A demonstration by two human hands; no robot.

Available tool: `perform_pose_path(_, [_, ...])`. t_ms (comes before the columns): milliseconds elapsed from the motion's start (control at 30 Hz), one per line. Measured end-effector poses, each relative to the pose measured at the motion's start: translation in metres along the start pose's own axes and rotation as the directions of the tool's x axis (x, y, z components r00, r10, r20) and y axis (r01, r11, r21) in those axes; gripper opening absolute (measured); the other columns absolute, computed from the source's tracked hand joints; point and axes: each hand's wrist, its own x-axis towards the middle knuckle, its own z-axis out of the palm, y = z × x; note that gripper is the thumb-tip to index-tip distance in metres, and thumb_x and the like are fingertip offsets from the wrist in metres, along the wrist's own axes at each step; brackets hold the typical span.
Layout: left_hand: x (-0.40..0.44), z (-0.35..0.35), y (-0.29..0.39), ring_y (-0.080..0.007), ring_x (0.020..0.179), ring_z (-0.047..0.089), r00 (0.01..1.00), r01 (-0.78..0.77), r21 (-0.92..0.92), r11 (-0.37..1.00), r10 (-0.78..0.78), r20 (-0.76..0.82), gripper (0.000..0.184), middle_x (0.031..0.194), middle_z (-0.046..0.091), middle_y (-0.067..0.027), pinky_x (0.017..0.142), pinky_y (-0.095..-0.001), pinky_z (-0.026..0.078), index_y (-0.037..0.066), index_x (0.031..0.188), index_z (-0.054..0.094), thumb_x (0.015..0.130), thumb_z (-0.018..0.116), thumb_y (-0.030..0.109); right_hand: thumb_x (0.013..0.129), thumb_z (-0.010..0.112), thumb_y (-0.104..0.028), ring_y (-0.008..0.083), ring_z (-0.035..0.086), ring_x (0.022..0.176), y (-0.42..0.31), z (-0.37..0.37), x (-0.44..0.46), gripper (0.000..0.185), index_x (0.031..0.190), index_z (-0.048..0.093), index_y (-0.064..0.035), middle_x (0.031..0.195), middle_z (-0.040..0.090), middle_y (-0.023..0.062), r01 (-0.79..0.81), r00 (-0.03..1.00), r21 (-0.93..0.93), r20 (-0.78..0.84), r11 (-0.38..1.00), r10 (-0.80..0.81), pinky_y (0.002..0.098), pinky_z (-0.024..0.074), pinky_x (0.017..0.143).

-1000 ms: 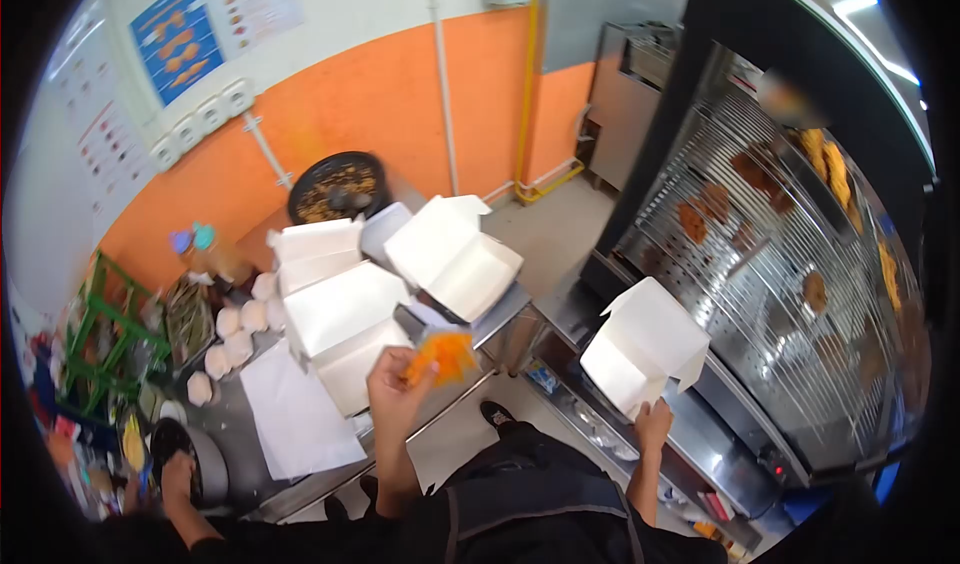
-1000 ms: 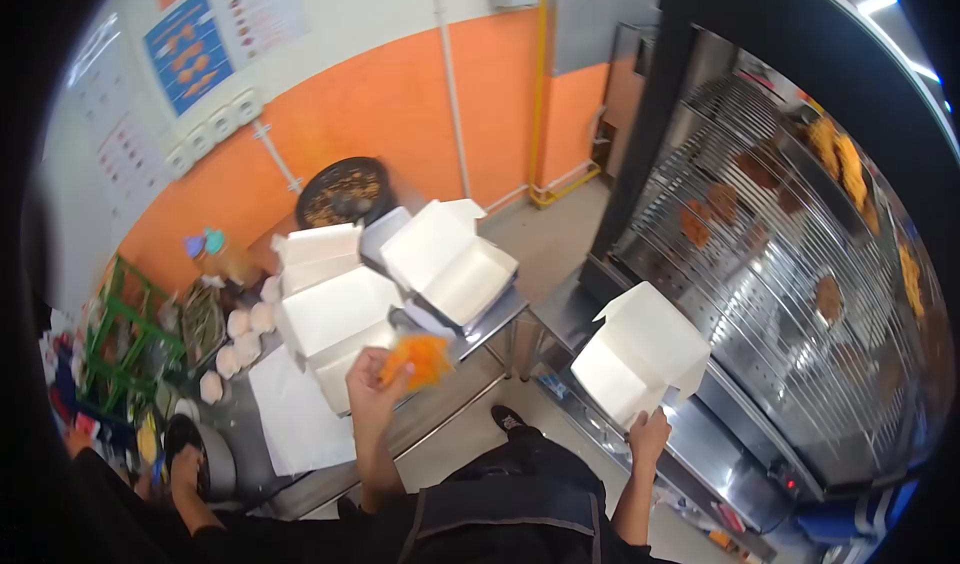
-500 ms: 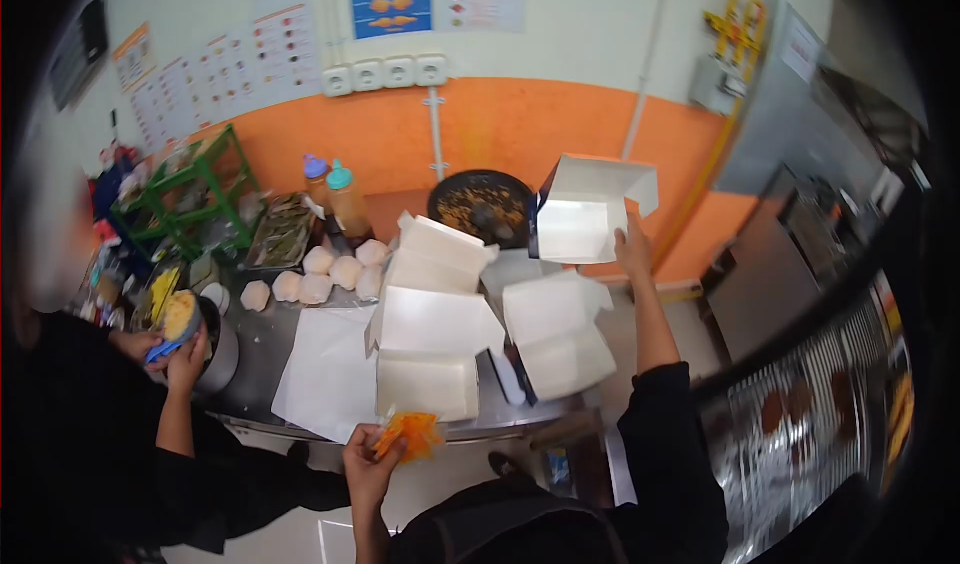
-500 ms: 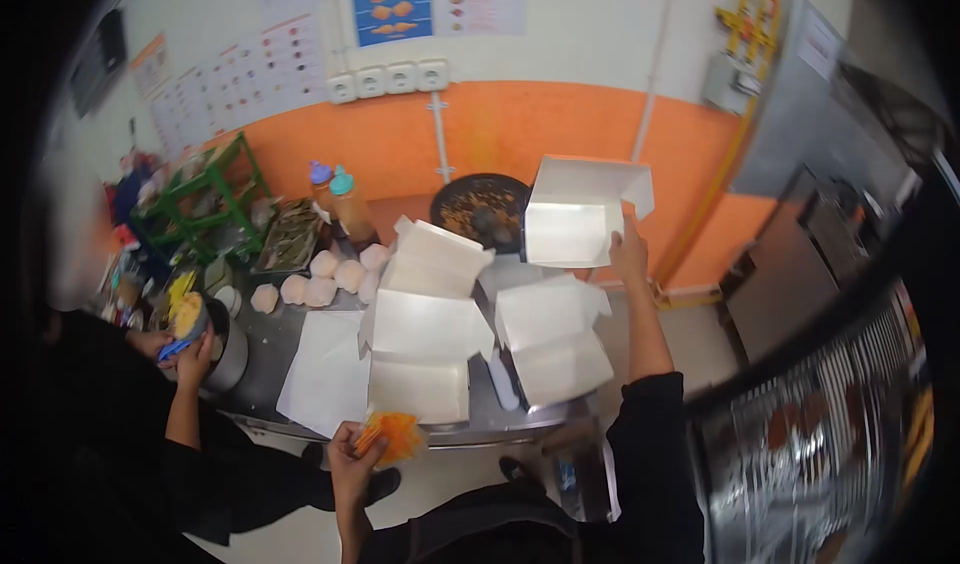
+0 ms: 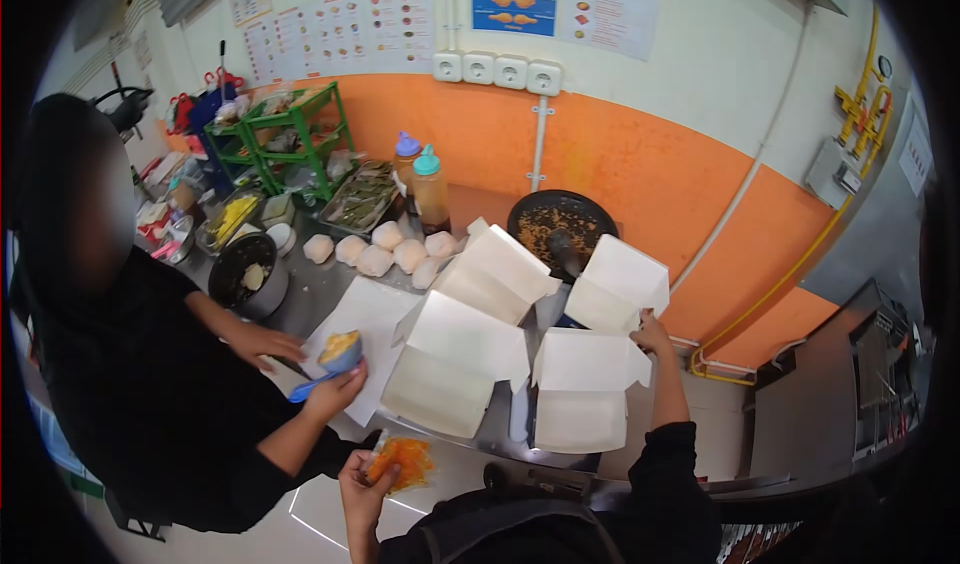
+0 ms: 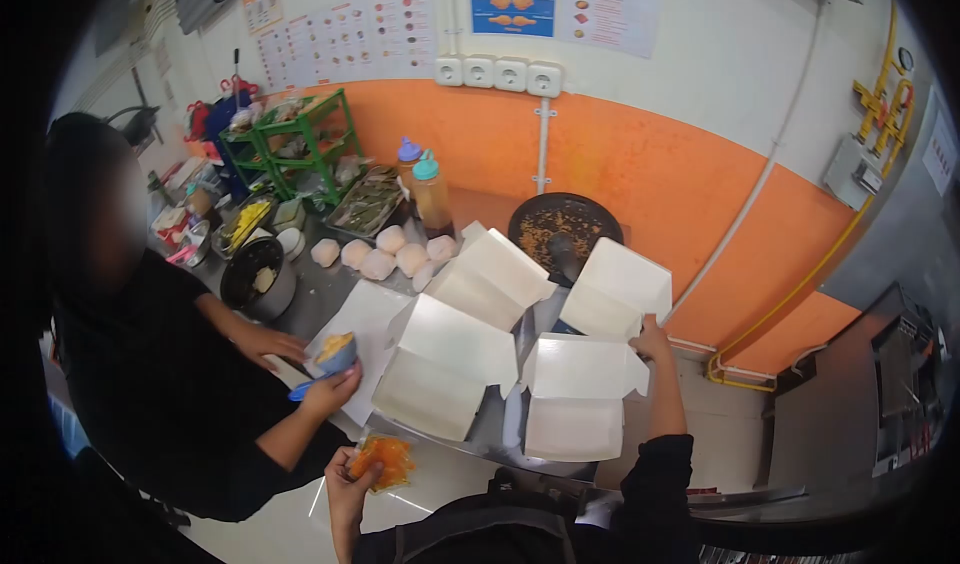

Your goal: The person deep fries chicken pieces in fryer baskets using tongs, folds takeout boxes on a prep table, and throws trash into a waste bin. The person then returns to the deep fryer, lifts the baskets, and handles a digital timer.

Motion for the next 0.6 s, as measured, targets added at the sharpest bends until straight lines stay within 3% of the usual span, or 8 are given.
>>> perform_pose_path(100, [-0.016,-0.007,-0.007,-0.0099,0.079,0.06,1.0,0.015,-0.021,1.0,-0.015,-0.004,0.025,0.085,0.061,-0.0047,0.071,-0.0217,0.049,0.003,0.087,0.05,0.073,0.067,-0.009,0.066,0.068,-0.023,0.0337,0.06,0.094,0.001,-0.002,-0.002,0.059,0.12,0.049,-0.008,0.103,0.061,0.0214,-0.003,0.989,-0.025,0.146,1.0,0.007,0.0373,0.0479,0.081])
perform_pose_path(167, [-0.028,-0.013,-0.009,-0.0096,0.08,0.059,0.999,0.037,-0.035,0.999,-0.037,0.003,0.025,0.085,0.061,-0.0045,0.072,-0.0216,0.049,0.003,0.087,0.05,0.073,0.066,-0.009,0.066,0.069,-0.026,0.0333,0.061,0.093,-0.005,-0.009,-0.015,0.058,0.119,0.051,-0.009,0.102,0.062,0.0205,-0.087,0.996,0.067,0.018,0.994,0.086,0.038,0.0485,0.079])
perform_pose_path(233, [-0.038,-0.02,-0.015,-0.0096,0.08,0.059,1.0,0.024,-0.038,0.999,-0.024,0.003,0.024,0.085,0.06,-0.0045,0.073,-0.022,0.049,0.003,0.087,0.05,0.073,0.066,-0.009,0.066,0.07,-0.024,0.0329,0.061,0.091,0.022,0.011,-0.009,0.061,0.122,0.048,-0.0125,0.1,0.063,0.0185,-0.062,0.996,0.011,-0.066,0.998,0.062,0.0385,0.0489,0.077])
perform_pose_path(300, [-0.051,-0.025,-0.02,-0.0095,0.081,0.059,1.0,0.019,-0.036,0.999,-0.02,-0.006,0.024,0.085,0.06,-0.0044,0.073,-0.0223,0.049,0.003,0.087,0.049,0.073,0.066,-0.009,0.066,0.071,-0.02,0.0317,0.062,0.084,0.051,0.027,0.006,0.064,0.125,0.044,-0.0142,0.096,0.063,0.0169,0.089,0.978,-0.047,-0.184,0.995,-0.096,0.0374,0.0493,0.075])
perform_pose_path(433, [-0.058,-0.032,-0.029,-0.0099,0.081,0.06,0.998,0.027,-0.041,0.999,-0.03,-0.058,0.024,0.085,0.06,-0.0045,0.073,-0.0227,0.05,0.002,0.087,0.05,0.073,0.066,-0.009,0.067,0.071,-0.017,0.0294,0.062,0.081,0.035,0.029,0.006,0.069,0.128,0.039,-0.0154,0.094,0.062,0.0156,0.088,0.99,0.038,-0.118,0.995,-0.082,0.0361,0.0489,0.072])
perform_pose_path(500, [-0.057,-0.028,-0.031,-0.0101,0.081,0.06,0.998,0.021,-0.022,1.0,-0.022,-0.054,0.024,0.085,0.061,-0.0048,0.073,-0.0228,0.05,0.002,0.087,0.05,0.073,0.066,-0.008,0.07,0.068,-0.014,0.0234,0.06,0.079,0.022,0.029,0.006,0.058,0.123,0.045,-0.0103,0.094,0.06,0.0129,0.185,0.974,0.175,-0.166,0.967,-0.156,0.033,0.0485,0.069])
perform_pose_path(533, [-0.057,-0.024,-0.031,-0.0101,0.081,0.06,0.998,0.017,-0.02,1.0,-0.018,-0.057,0.024,0.085,0.061,-0.0049,0.073,-0.0228,0.05,0.002,0.087,0.05,0.073,0.067,-0.008,0.07,0.068,-0.014,0.0234,0.06,0.079,0.016,0.026,0.012,0.058,0.123,0.045,-0.0103,0.094,0.06,0.0129,0.196,0.972,0.17,-0.163,0.966,-0.168,0.033,0.0485,0.069])
perform_pose_path(600, [-0.055,-0.017,-0.025,-0.01,0.081,0.06,0.998,0.011,-0.069,0.998,-0.015,-0.055,0.023,0.085,0.061,-0.0049,0.072,-0.0226,0.05,0.002,0.086,0.05,0.074,0.067,-0.007,0.077,0.062,-0.013,0.0193,0.059,0.082,0.036,0.043,0.047,0.043,0.117,0.05,-0.0012,0.098,0.061,0.011,0.311,0.936,0.31,0.064,0.898,-0.346,0.0316,0.0484,0.069])
